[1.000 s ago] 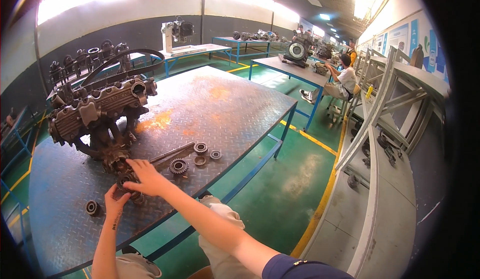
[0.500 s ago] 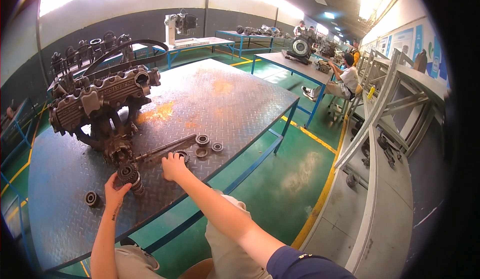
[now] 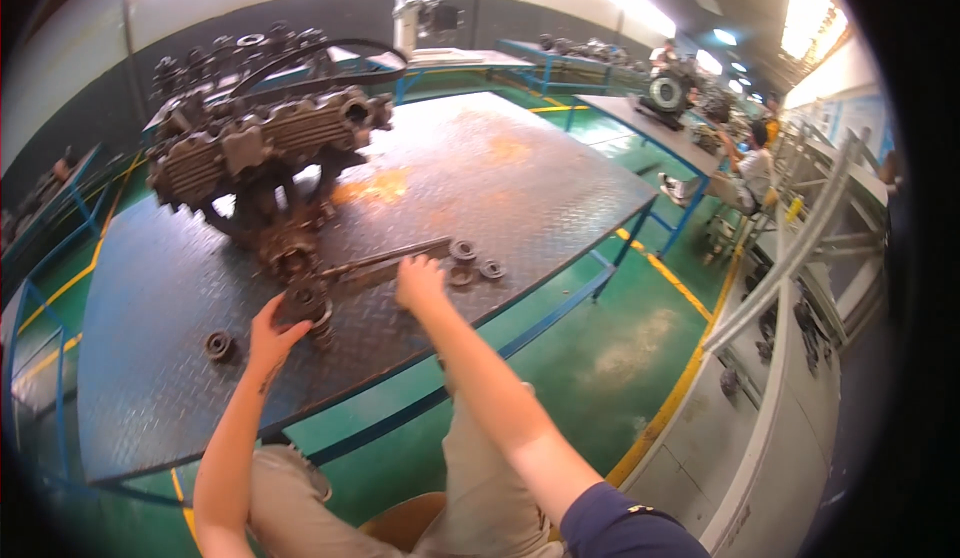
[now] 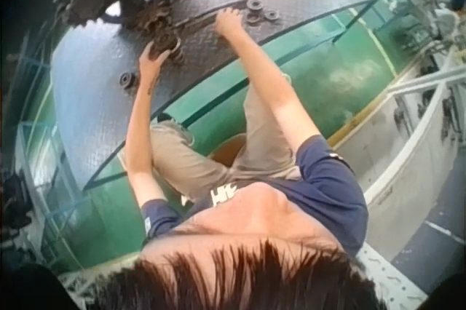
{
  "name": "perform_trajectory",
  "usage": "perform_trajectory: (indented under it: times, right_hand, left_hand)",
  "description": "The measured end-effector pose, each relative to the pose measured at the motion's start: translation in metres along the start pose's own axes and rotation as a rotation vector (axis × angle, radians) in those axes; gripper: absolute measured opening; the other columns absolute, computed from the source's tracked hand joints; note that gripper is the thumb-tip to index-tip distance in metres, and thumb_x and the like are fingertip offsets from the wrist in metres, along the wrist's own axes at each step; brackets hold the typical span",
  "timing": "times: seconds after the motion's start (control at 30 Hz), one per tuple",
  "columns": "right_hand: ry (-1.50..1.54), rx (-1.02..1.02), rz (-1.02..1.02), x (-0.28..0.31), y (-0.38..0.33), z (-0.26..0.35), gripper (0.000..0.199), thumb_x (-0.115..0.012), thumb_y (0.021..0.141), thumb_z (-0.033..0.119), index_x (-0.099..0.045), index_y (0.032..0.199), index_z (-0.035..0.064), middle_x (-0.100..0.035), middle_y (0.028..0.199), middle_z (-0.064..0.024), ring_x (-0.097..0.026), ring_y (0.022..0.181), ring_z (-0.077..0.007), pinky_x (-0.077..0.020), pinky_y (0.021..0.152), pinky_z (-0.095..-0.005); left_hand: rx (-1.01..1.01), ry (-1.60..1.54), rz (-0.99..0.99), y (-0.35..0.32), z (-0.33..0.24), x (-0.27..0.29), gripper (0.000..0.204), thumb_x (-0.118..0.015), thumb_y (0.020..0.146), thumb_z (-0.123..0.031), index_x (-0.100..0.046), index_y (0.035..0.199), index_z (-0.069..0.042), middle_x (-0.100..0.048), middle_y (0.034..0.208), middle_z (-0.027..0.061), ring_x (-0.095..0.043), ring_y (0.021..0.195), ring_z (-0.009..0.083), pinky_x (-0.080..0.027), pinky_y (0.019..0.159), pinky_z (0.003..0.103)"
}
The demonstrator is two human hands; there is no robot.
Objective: The person is assembling engine gears and bearings onto a shaft by hand on a workbench.
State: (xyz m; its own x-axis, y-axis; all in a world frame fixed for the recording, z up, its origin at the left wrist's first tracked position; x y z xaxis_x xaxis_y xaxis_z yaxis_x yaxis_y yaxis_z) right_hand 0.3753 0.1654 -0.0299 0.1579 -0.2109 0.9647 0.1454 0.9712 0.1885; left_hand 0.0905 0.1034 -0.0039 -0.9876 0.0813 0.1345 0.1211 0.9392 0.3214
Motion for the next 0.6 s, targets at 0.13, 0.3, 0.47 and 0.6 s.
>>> perform_trajectory:
  times: [0.13, 0.3, 0.47, 0.6]
  right_hand:
    - [0.049, -0.056, 0.108, 0.006, 0.008, -0.028, 0.063, -0.076, 0.071, 0.029, -0.05, 0.123, 0.0031, -0.052, 0.125, -0.0226, -0.05, 0.118, -0.0411, -0.043, 0.096, -0.052]
    - [0.111, -0.029, 0.214, 0.016, 0.005, -0.028, 0.077, -0.086, 0.062, 0.032, -0.051, 0.123, 0.0033, -0.054, 0.126, -0.0211, -0.05, 0.119, -0.0416, -0.0436, 0.097, -0.0505]
    - [0.154, 0.035, 0.178, 0.024, 0.006, -0.026, 0.073, -0.086, 0.059, 0.032, -0.053, 0.117, 0.0025, -0.058, 0.118, -0.0218, -0.054, 0.113, -0.0408, -0.0464, 0.095, -0.046]
    - [0.142, 0.135, 0.075, 0.027, 0.008, -0.026, 0.07, -0.086, 0.055, 0.032, -0.056, 0.111, 0.0019, -0.061, 0.11, -0.0211, -0.058, 0.105, -0.0392, -0.0498, 0.09, -0.0443]
  left_hand:
    - [0.0, -0.032, 0.003, 0.007, 0.003, -0.012, 0.065, -0.082, 0.074, -0.009, -0.052, 0.131, 0.002, -0.062, 0.12, 0.0109, -0.058, 0.111, 0.0194, -0.051, 0.085, 0.032]
    - [-0.009, -0.002, 0.029, 0.006, 0.001, -0.012, 0.066, -0.082, 0.074, -0.01, -0.052, 0.132, 0.001, -0.061, 0.121, 0.0121, -0.057, 0.112, 0.0191, -0.051, 0.085, 0.03]
    - [-0.002, -0.037, 0.041, 0.006, -0.005, -0.011, 0.068, -0.082, 0.073, -0.012, -0.052, 0.133, 0.0, -0.061, 0.122, 0.0118, -0.057, 0.112, 0.0194, -0.05, 0.085, 0.031]
    - [-0.03, 0.027, 0.04, 0.008, -0.002, -0.014, 0.071, -0.084, 0.071, -0.016, -0.052, 0.133, -0.002, -0.061, 0.123, 0.0107, -0.057, 0.113, 0.0188, -0.049, 0.085, 0.031]
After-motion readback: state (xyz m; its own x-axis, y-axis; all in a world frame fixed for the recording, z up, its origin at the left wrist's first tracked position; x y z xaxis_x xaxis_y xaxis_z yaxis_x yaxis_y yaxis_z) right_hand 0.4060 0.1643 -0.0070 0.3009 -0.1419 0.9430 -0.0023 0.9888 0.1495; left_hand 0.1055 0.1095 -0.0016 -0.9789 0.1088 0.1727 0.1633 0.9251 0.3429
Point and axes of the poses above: each hand's wrist, its own y-axis towards the middle knuckle, its own x-axis out of the back of the hand, z = x × y, the point moved 7 cm from there along y, towards the middle knuckle
